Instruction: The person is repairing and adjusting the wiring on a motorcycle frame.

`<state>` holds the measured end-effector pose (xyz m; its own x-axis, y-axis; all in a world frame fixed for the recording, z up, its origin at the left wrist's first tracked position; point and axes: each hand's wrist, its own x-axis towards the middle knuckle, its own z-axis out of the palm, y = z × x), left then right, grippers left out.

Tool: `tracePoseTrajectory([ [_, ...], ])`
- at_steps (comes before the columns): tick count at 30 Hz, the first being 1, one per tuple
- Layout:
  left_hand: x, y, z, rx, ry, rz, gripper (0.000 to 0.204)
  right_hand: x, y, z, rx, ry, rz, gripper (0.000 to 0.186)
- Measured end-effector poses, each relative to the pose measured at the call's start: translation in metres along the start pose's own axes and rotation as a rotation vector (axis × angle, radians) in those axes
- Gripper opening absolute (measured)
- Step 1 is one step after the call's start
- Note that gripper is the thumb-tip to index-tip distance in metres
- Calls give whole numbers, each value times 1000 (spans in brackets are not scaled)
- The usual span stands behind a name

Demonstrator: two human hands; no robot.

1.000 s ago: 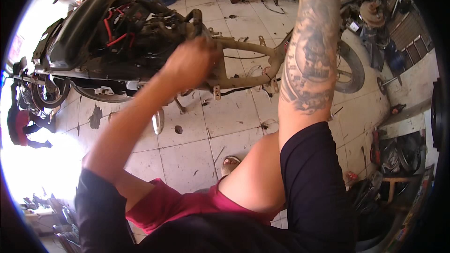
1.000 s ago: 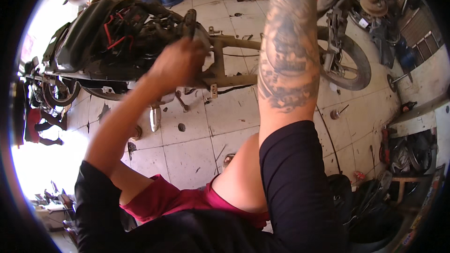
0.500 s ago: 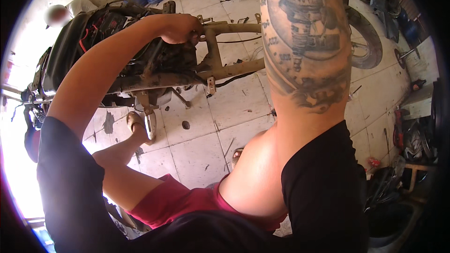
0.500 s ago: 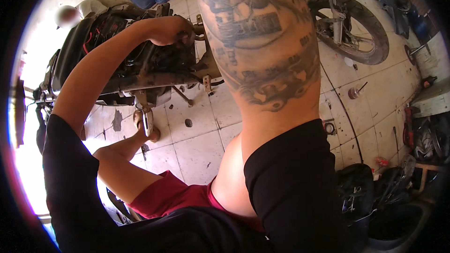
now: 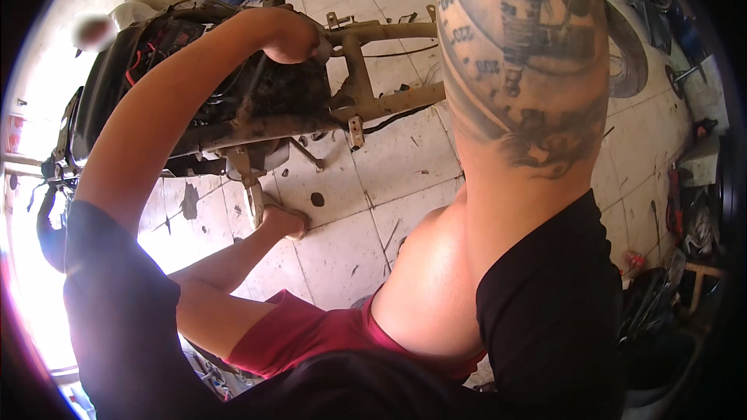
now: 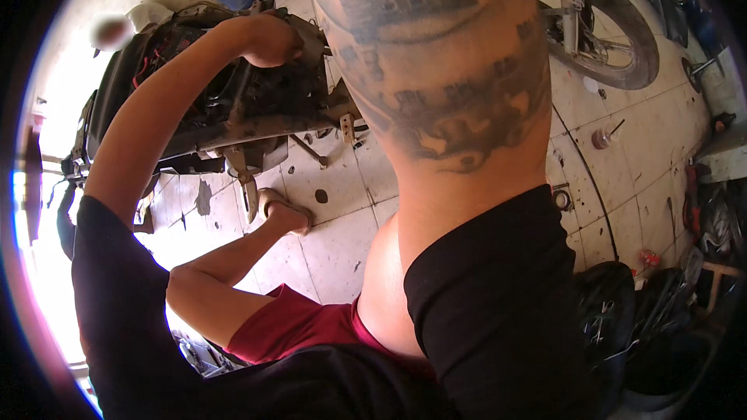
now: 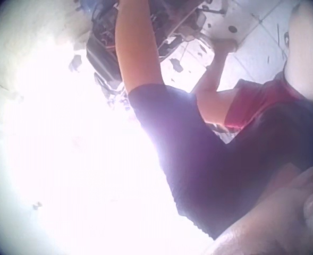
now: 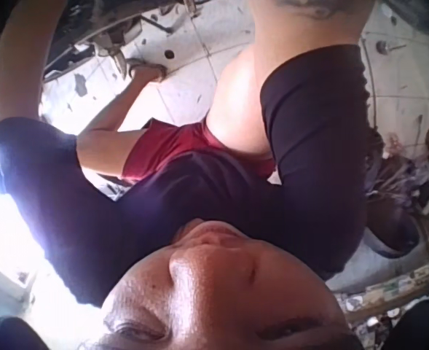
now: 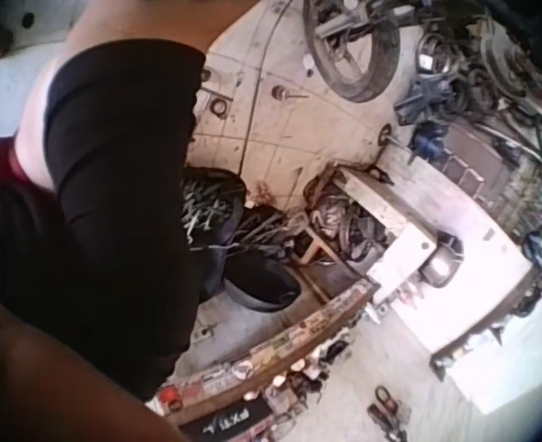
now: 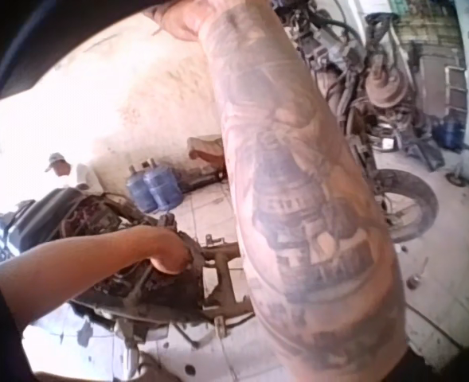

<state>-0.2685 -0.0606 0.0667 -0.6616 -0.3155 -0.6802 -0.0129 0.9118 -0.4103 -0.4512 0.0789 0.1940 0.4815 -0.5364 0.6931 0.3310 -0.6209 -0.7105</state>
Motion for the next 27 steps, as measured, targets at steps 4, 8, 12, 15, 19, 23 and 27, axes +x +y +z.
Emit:
tracePoseTrajectory([
  [4, 7, 11, -17, -56, -157, 50, 35, -13, 7, 3, -49, -29, 119, 43],
  [8, 4, 17, -10, -32, -156, 103, 37, -14, 12, 9, -110, -82, 241, 41],
  [12, -3, 11, 4, 9, 50, 152, 34, -13, 6, 12, -183, -140, 350, 40],
  [15, -14, -2, 2, -399, 298, 123, 29, -11, 4, 12, -241, -185, 440, 39],
  [19, -62, -8, 2, -601, 795, -281, 23, -15, 6, 3, -308, -233, 585, 38],
  [23, -122, -20, 63, -276, 307, -302, 27, -24, 55, 10, -600, -243, 925, 39],
  [27, -132, 14, 99, -790, 472, -227, 34, -65, 140, 18, -798, -204, 1369, 35],
])
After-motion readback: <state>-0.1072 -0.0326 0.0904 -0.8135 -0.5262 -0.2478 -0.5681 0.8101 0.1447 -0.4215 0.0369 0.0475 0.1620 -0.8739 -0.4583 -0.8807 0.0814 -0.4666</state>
